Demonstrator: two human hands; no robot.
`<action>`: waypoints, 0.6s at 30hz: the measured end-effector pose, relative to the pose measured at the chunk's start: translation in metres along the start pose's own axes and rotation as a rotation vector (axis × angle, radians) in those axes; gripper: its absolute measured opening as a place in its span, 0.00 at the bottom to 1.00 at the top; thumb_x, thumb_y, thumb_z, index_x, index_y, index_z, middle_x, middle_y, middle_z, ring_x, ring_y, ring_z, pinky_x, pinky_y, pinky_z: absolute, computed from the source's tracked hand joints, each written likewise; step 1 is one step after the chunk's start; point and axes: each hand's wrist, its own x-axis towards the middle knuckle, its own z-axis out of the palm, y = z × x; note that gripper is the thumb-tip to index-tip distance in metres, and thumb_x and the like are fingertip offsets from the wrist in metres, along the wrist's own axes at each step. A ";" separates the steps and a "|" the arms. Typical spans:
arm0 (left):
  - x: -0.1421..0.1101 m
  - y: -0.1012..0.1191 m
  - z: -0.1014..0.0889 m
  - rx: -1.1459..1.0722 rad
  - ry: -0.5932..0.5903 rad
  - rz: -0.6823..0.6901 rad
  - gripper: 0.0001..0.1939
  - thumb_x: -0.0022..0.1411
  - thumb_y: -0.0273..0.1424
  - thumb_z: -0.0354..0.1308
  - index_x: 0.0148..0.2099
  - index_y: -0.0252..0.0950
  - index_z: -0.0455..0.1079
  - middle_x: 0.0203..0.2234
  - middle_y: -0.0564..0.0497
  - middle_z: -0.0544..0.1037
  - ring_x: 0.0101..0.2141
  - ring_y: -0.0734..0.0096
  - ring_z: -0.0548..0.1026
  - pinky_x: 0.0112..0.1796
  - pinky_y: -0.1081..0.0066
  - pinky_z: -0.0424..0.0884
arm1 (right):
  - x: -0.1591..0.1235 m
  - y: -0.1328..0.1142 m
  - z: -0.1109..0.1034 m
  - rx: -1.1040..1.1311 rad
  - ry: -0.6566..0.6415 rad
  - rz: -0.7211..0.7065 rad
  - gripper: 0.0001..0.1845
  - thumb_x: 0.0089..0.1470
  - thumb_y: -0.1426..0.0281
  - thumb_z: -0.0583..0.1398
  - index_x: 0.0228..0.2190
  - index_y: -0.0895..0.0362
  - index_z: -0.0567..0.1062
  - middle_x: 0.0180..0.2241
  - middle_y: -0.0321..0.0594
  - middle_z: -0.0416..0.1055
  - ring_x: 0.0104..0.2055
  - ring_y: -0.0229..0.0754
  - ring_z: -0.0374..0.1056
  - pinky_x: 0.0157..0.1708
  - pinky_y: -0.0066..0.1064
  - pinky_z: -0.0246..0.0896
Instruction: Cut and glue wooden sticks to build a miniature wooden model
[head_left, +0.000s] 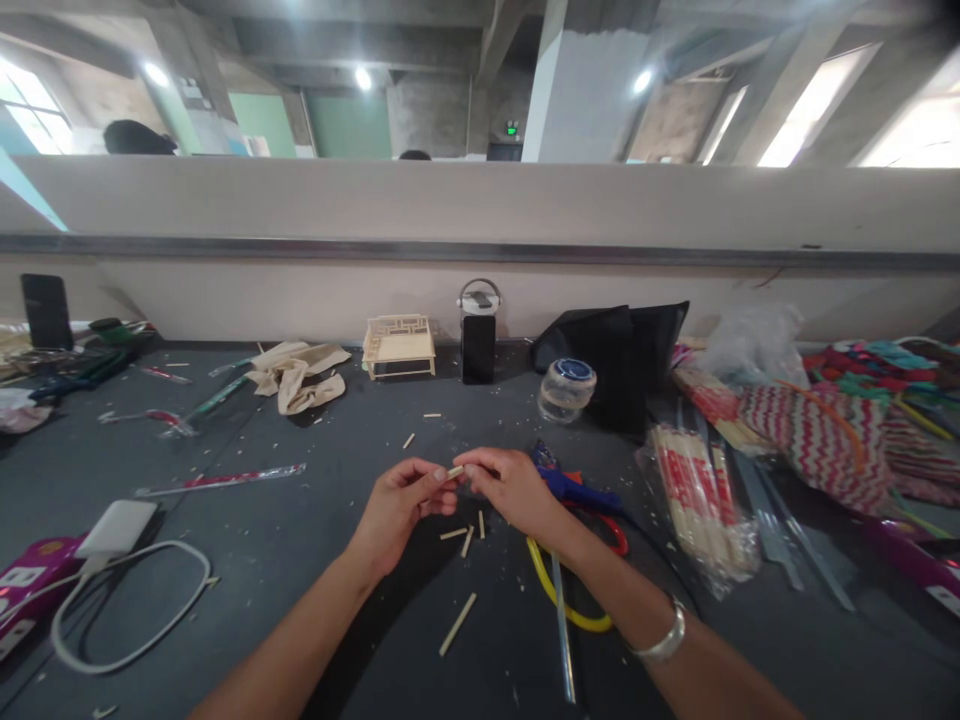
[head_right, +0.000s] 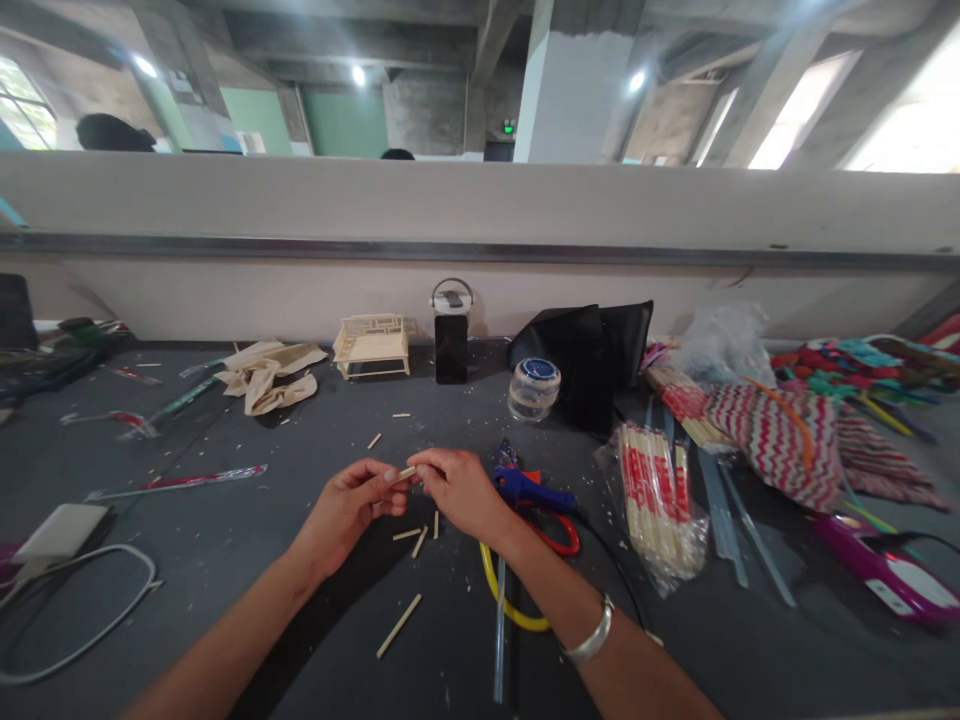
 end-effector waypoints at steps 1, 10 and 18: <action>0.000 0.000 0.000 -0.009 0.003 -0.002 0.10 0.51 0.33 0.66 0.31 0.31 0.71 0.26 0.48 0.79 0.25 0.74 0.76 0.31 0.72 0.73 | 0.001 0.001 -0.001 0.018 0.018 0.024 0.12 0.54 0.74 0.54 0.35 0.55 0.78 0.30 0.36 0.79 0.27 0.36 0.72 0.32 0.26 0.64; 0.001 0.002 0.001 -0.045 0.031 -0.006 0.11 0.49 0.33 0.67 0.31 0.32 0.71 0.25 0.50 0.78 0.24 0.74 0.76 0.31 0.73 0.73 | 0.001 0.000 -0.009 -0.008 0.120 0.025 0.07 0.49 0.66 0.62 0.32 0.55 0.78 0.28 0.36 0.78 0.30 0.38 0.72 0.31 0.26 0.63; -0.001 0.001 0.003 -0.002 0.018 -0.017 0.11 0.48 0.33 0.68 0.32 0.32 0.72 0.26 0.49 0.79 0.25 0.73 0.76 0.32 0.71 0.73 | -0.004 0.001 0.000 -0.241 0.099 -0.088 0.07 0.56 0.69 0.57 0.31 0.53 0.77 0.31 0.36 0.77 0.33 0.38 0.71 0.35 0.28 0.61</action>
